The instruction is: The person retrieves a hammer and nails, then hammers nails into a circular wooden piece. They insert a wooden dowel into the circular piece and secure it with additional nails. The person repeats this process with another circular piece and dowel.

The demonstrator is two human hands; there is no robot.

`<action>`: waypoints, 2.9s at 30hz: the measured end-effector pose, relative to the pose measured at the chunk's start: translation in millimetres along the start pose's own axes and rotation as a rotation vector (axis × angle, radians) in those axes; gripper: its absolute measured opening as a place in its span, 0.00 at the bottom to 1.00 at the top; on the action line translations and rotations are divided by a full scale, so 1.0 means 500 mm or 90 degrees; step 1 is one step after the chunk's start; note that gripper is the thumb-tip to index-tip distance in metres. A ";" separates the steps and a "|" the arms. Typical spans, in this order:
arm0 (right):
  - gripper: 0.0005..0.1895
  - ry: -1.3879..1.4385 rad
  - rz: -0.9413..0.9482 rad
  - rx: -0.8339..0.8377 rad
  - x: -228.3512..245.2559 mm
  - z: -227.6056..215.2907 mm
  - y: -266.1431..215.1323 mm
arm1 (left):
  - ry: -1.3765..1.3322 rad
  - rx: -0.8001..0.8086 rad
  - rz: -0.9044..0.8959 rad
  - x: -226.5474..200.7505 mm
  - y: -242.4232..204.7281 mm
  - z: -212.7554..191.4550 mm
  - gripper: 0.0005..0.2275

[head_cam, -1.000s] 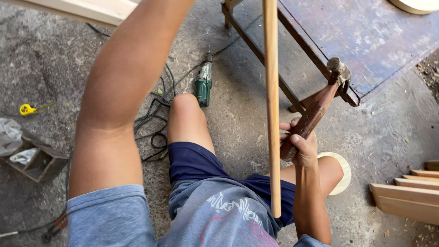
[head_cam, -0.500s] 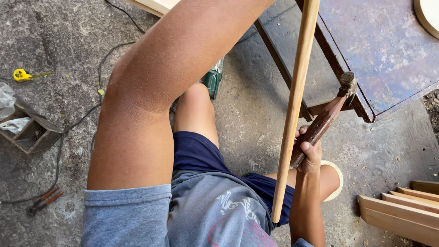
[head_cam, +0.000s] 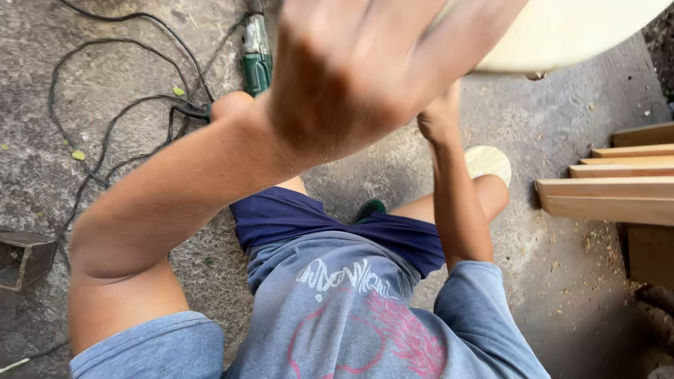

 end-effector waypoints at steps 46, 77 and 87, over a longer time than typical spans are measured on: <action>0.26 -0.625 0.047 0.050 0.575 -0.017 -0.267 | 0.027 0.059 0.100 -0.092 -0.097 0.145 0.14; 0.14 -0.632 -0.001 -0.093 0.641 0.013 -0.225 | 0.027 0.043 0.098 -0.085 -0.106 0.151 0.14; 0.16 -0.643 -0.005 -0.054 0.642 0.020 -0.220 | 0.011 0.054 0.093 -0.086 -0.113 0.151 0.13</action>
Point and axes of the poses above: each hand's wrist, its own y-axis towards the middle knuckle, its own z-axis out of the palm, x = y × z, the point moved 9 cm from there along y, towards the middle knuckle, and after that the axes turned 9 degrees about y, right-handed, at the moved point
